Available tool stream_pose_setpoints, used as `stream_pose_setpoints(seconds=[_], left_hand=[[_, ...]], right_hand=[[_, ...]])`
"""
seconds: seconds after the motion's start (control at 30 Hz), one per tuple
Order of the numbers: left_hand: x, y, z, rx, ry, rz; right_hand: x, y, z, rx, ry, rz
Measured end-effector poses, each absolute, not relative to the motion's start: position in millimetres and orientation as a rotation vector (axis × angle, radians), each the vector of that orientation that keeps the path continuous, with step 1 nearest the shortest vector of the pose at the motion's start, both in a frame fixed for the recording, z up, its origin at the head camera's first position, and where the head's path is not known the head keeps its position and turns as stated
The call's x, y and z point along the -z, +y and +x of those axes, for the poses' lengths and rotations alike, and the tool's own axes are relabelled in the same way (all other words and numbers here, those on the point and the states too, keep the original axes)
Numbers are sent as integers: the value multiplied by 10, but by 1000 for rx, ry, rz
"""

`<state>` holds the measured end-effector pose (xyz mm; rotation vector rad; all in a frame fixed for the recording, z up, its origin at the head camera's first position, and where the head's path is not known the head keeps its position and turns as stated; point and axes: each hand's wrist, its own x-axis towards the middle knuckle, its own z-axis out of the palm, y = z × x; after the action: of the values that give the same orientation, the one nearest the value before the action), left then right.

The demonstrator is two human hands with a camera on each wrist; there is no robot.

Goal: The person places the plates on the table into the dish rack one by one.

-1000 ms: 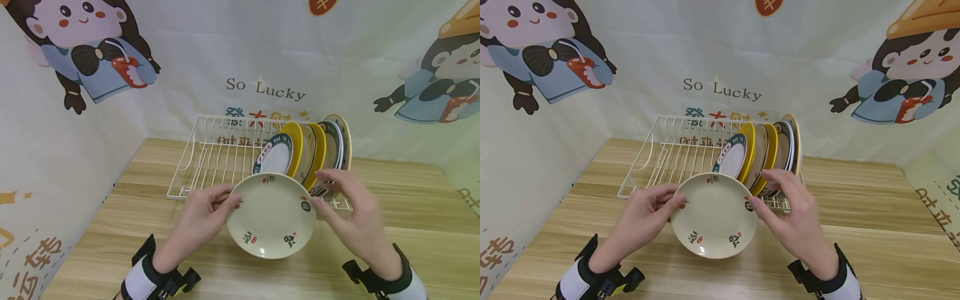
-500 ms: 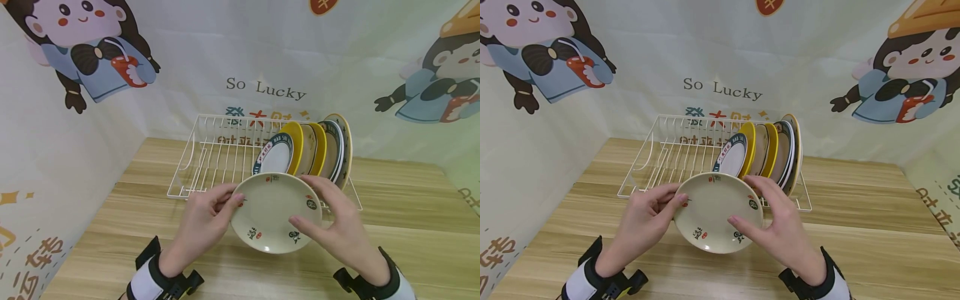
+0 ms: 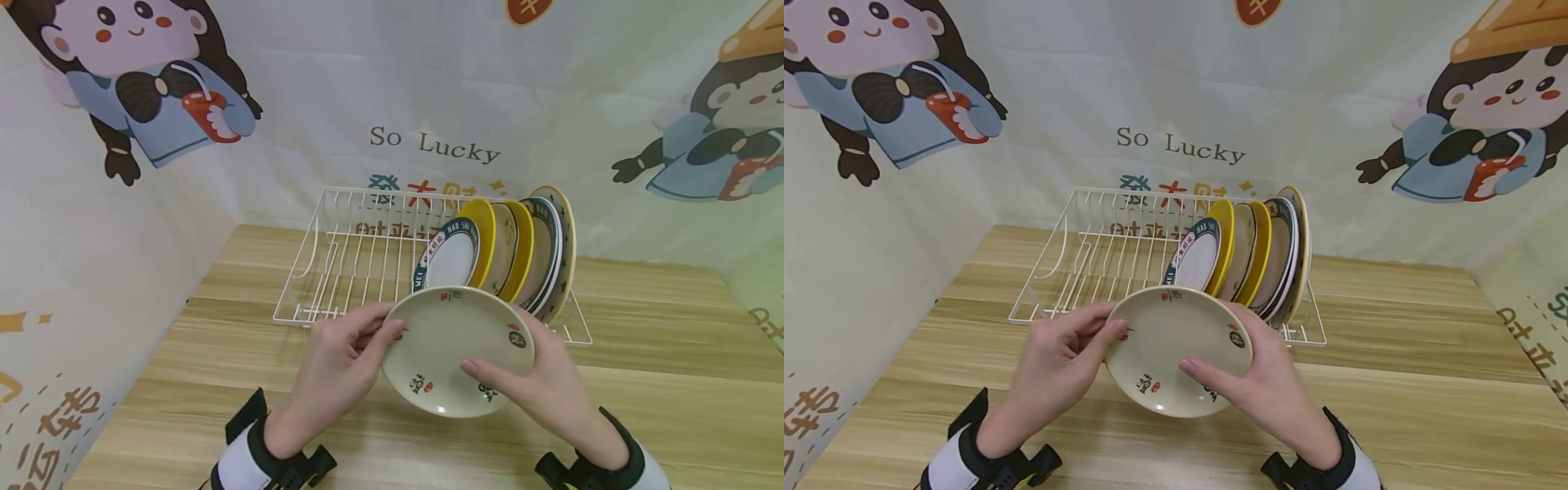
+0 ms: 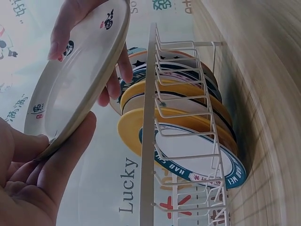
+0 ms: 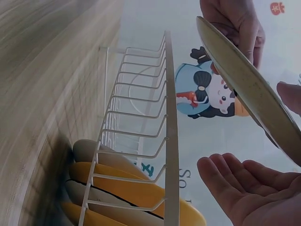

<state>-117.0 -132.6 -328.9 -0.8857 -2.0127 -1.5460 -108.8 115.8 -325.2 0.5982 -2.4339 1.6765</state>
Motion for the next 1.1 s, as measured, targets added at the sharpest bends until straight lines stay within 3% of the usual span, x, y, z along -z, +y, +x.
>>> stream_pose_setpoints(seconds=[1.1], left_hand=[[3289,-1347,-1173,1601,-2137,-852]], right_hand=[[3259,1142,-1081,-1727,-2552,473]])
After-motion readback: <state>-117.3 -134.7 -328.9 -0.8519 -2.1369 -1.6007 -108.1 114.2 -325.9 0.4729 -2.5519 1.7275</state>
